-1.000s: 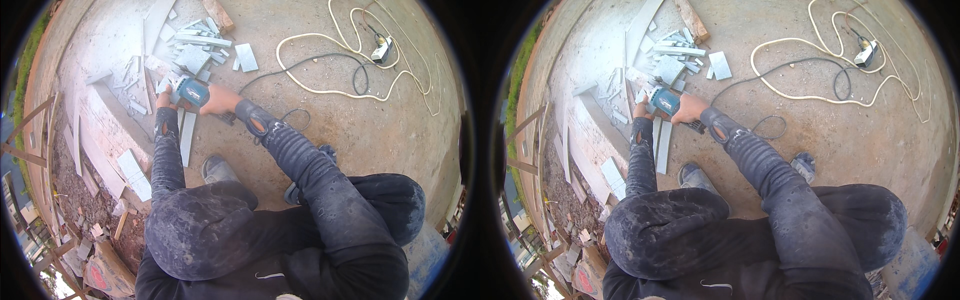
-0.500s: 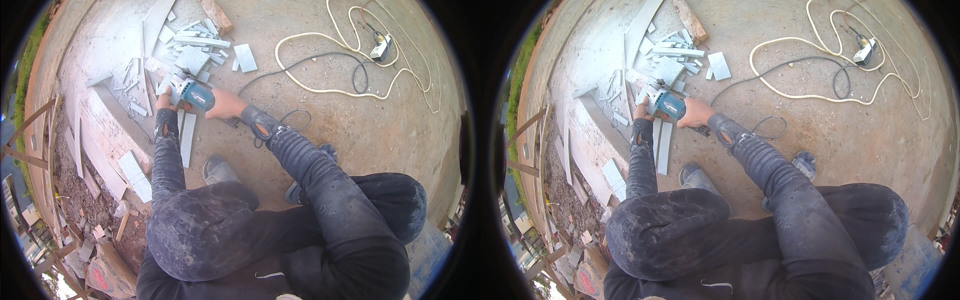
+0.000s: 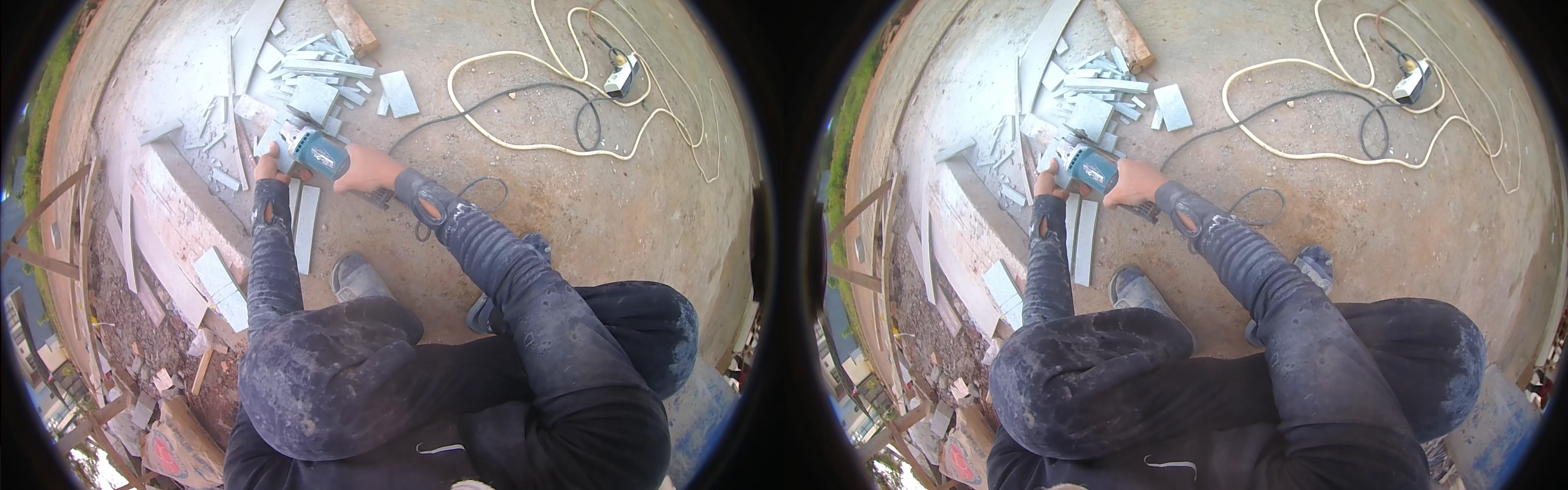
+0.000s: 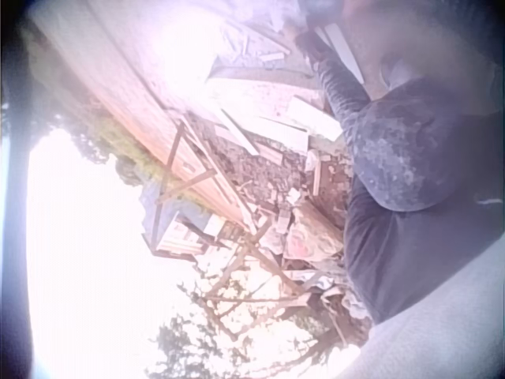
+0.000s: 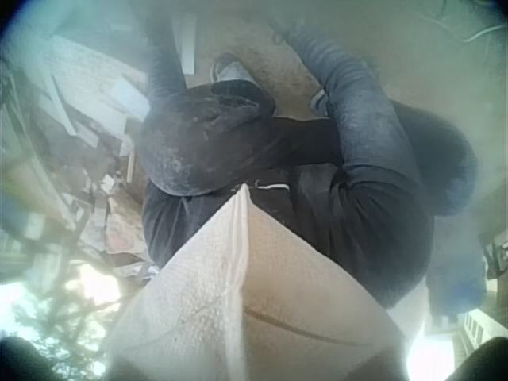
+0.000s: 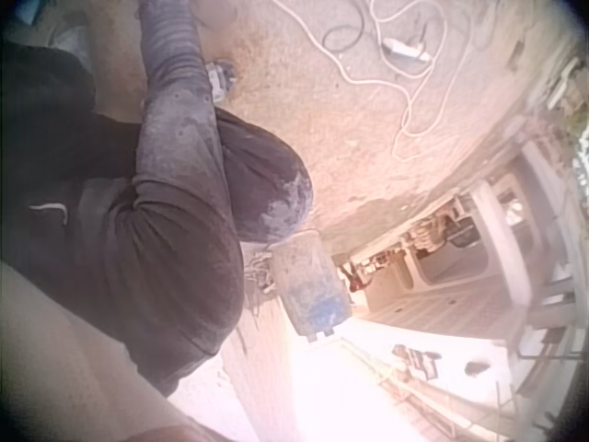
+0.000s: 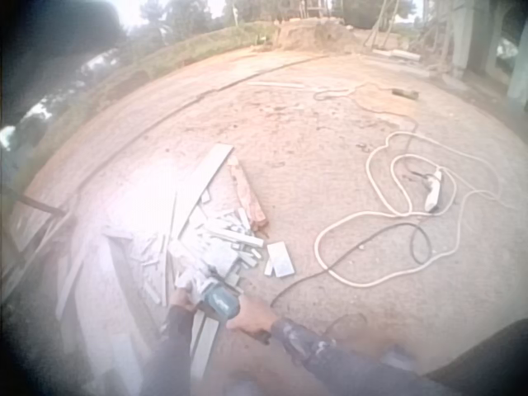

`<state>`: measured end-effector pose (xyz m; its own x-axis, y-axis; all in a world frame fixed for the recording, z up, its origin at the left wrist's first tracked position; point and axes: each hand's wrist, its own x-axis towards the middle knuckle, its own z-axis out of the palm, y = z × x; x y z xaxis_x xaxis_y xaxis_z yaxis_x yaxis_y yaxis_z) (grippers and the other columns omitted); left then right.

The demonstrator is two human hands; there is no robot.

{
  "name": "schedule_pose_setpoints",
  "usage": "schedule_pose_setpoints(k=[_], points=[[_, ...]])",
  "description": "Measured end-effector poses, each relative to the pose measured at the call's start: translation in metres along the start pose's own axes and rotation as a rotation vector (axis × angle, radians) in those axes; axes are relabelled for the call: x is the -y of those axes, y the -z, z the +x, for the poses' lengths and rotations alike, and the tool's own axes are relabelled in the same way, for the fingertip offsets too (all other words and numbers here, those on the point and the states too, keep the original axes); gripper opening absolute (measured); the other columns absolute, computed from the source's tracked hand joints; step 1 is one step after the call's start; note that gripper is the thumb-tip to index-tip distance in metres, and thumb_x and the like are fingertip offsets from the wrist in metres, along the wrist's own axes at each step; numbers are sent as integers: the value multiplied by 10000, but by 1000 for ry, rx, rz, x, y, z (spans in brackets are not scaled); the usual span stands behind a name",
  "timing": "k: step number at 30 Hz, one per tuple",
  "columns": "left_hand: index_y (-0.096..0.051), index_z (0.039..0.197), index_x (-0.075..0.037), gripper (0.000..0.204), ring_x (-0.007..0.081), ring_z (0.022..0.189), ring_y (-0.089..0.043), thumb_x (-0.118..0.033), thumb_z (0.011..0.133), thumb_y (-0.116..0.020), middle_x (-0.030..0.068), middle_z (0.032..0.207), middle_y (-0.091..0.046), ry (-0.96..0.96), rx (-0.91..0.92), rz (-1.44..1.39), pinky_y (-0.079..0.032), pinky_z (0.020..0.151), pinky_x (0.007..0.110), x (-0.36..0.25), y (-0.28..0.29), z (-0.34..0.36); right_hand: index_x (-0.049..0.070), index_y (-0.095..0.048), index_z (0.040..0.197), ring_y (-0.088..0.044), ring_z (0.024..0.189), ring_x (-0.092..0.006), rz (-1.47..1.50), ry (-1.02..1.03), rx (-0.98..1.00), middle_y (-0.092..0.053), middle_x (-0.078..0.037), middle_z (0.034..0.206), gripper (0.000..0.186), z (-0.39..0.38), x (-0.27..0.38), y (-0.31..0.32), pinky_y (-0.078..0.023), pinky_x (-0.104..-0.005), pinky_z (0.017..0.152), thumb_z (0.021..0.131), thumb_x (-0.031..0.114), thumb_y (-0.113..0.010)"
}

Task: The person positions rectangular stone tiles on a wooden beam and cuts them using an angle grinder, picking up and examining the pieces between cuts.

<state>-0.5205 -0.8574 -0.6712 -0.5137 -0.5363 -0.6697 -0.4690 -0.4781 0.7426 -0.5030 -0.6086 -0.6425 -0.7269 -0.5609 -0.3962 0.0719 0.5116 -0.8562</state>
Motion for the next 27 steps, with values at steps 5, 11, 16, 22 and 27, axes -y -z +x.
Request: schedule_pose_setpoints(k=[5,11,16,22,27], points=[[-568,1210,-9,305,284,953,-644,-208,978,-564,140,1115,-648,-1,-16,-5,-518,806,433,3,5,11,-51,-622,997,-665,817,-330,-17,-4,14,-679,-219,894,563,-1,4,1,-518,-361,747,588,316,-744],[-563,1194,-8,299,276,878,-657,-216,978,-563,136,1058,-663,15,20,4,-533,714,418,6,4,10,-80,-612,1002,-671,841,-359,-36,-19,-38,-675,-251,909,604,-16,12,3,-524,-381,755,581,335,-736],[-557,1192,-8,309,277,877,-663,-235,982,-557,143,1052,-664,15,13,75,-540,715,413,3,10,19,-96,-640,965,-683,839,-373,-36,-45,-24,-676,-283,902,621,-19,21,7,-543,-388,746,543,345,-751],[-553,1188,-10,303,288,896,-665,-239,989,-544,151,1078,-660,7,45,38,-540,760,425,7,11,26,-94,-654,961,-690,841,-372,-52,-61,-40,-680,-284,920,610,-19,26,7,-553,-389,741,531,325,-761],[-540,1201,-14,290,288,992,-633,-216,994,-534,133,1133,-632,-47,125,-135,-510,868,414,15,19,22,-105,-621,1004,-682,869,-384,-46,-36,-94,-672,-287,932,637,-26,33,6,-547,-396,764,557,328,-752]])
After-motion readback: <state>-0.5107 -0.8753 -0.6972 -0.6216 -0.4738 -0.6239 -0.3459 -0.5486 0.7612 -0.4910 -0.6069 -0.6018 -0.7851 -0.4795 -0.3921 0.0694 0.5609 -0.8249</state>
